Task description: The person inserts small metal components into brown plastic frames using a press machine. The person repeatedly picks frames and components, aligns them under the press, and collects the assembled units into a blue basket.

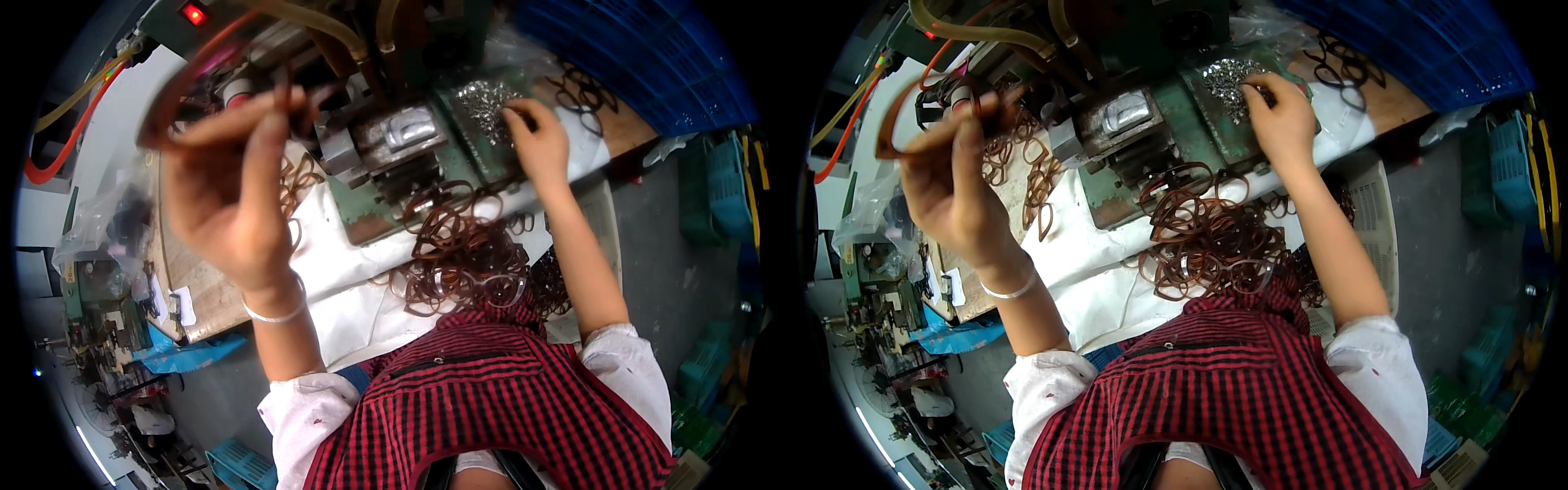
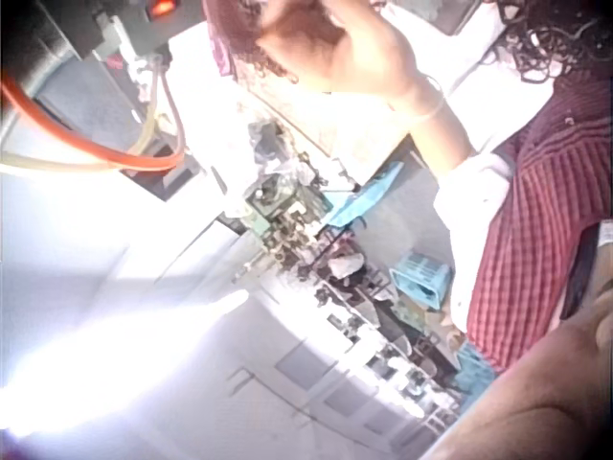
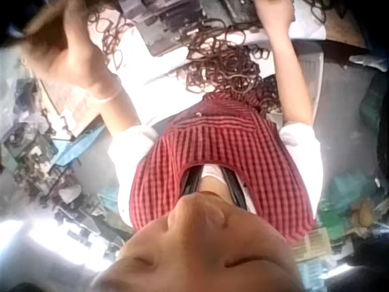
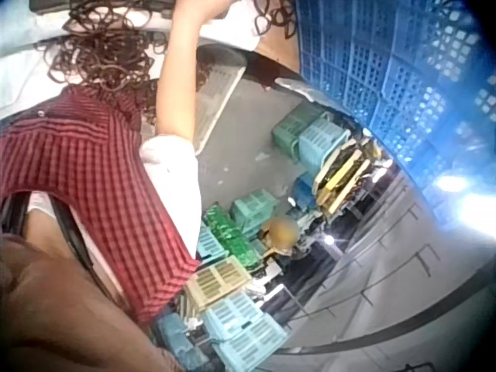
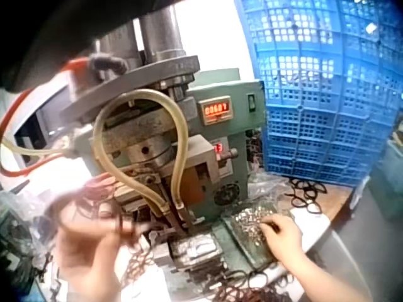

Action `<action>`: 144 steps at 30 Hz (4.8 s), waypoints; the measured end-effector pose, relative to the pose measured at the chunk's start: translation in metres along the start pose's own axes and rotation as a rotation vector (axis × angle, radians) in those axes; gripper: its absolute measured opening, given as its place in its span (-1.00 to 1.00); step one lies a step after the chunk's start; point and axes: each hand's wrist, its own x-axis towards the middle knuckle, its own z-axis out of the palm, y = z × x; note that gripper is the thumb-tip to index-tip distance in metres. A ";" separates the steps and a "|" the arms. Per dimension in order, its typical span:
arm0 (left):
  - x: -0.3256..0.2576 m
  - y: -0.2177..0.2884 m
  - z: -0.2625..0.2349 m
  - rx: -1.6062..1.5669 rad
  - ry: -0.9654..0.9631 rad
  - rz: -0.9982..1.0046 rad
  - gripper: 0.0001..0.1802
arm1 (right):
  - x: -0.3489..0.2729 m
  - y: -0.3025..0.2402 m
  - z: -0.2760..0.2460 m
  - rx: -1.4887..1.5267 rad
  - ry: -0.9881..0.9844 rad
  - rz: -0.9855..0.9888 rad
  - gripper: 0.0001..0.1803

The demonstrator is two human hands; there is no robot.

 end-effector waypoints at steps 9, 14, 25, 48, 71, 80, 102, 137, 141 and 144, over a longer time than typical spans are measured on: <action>-0.056 0.018 0.000 -0.034 0.184 -0.190 -0.87 | 0.025 -0.008 0.011 0.216 0.115 0.023 -0.81; -0.074 -0.002 -0.037 0.026 0.292 -0.431 -0.89 | 0.028 0.001 0.004 0.227 0.023 0.106 -0.82; -0.057 -0.001 -0.022 -0.025 0.292 -0.381 -0.90 | 0.034 -0.016 0.000 -0.447 0.052 -0.317 -0.81; -0.038 -0.002 0.010 -0.056 -0.051 0.066 -0.87 | -0.016 -0.138 -0.005 0.571 -0.493 -0.119 -0.37; -0.137 0.051 -0.044 0.729 -0.013 0.077 -0.75 | 0.002 -0.014 0.003 -0.453 0.096 -0.376 -0.89; -0.046 -0.075 -0.119 1.146 -0.020 -0.263 -0.87 | 0.021 -0.031 0.014 -0.134 -0.002 -0.284 -0.87; -0.086 -0.091 -0.075 0.793 -0.001 -0.262 -0.77 | 0.012 -0.117 0.019 0.746 -0.333 -0.104 -0.60; -0.078 -0.027 0.044 0.214 -0.411 0.300 -0.55 | 0.003 -0.012 0.012 -0.469 -0.011 -0.288 -0.75; -0.123 0.015 0.020 0.262 -0.308 0.148 -0.64 | 0.011 -0.005 0.012 -0.415 0.063 -0.326 -0.85; -0.122 0.036 -0.025 0.582 -0.078 0.117 -0.77 | 0.010 -0.006 0.006 -0.425 0.150 -0.392 -0.89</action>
